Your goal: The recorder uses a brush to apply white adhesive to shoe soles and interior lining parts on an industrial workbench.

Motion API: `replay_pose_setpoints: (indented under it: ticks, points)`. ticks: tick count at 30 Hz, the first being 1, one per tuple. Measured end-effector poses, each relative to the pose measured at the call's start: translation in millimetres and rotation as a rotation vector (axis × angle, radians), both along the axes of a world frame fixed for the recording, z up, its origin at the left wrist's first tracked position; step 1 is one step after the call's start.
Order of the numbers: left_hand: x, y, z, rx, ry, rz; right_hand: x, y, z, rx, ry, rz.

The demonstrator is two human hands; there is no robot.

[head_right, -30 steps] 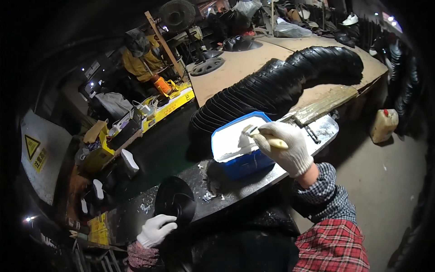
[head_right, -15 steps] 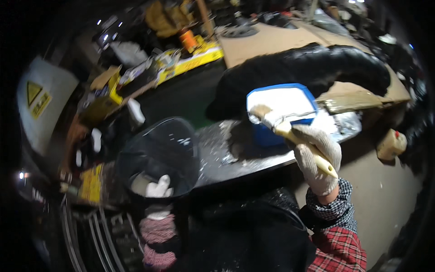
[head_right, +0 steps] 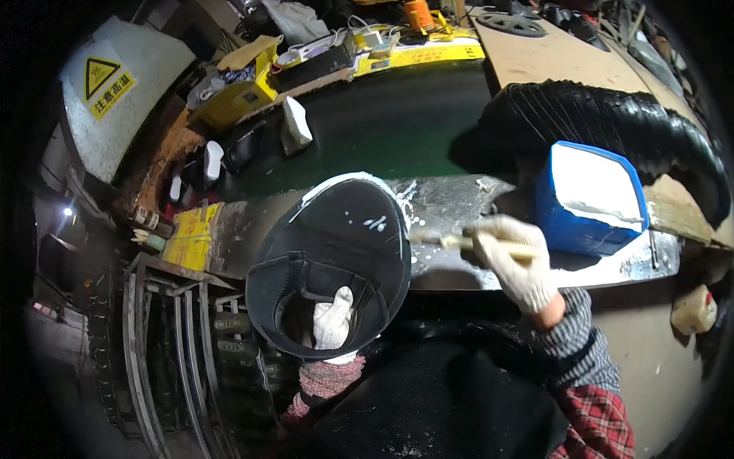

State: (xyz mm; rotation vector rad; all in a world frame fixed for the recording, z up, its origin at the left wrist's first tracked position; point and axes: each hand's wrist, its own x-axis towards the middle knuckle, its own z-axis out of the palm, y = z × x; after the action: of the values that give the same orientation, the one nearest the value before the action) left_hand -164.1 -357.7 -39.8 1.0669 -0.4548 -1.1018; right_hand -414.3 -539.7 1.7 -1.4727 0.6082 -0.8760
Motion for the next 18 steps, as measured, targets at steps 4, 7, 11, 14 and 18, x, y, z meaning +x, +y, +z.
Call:
replay_pose_setpoints:
  ticks: [4,7,11,14,18]
  points:
    - [-19.0,-33.2,4.0,-0.038,0.103,-0.172,15.1,7.8,39.1,-0.233,-0.037,-0.311]
    - [-40.3,-47.5,8.9,-0.111,0.124,-0.234,59.2,6.7,77.2,-0.663,0.066,-0.009]
    - [-37.3,-49.9,13.0,-0.105,0.093,-0.234,93.0,60.4,78.6,-1.033,0.025,0.232]
    - [-17.6,-35.1,23.7,-0.070,0.035,-0.192,63.9,80.0,85.6,-0.963,-0.107,0.425]
    - [-4.2,-36.4,37.4,-0.013,-0.070,-0.205,-3.5,48.5,54.3,-0.589,-0.013,0.573]
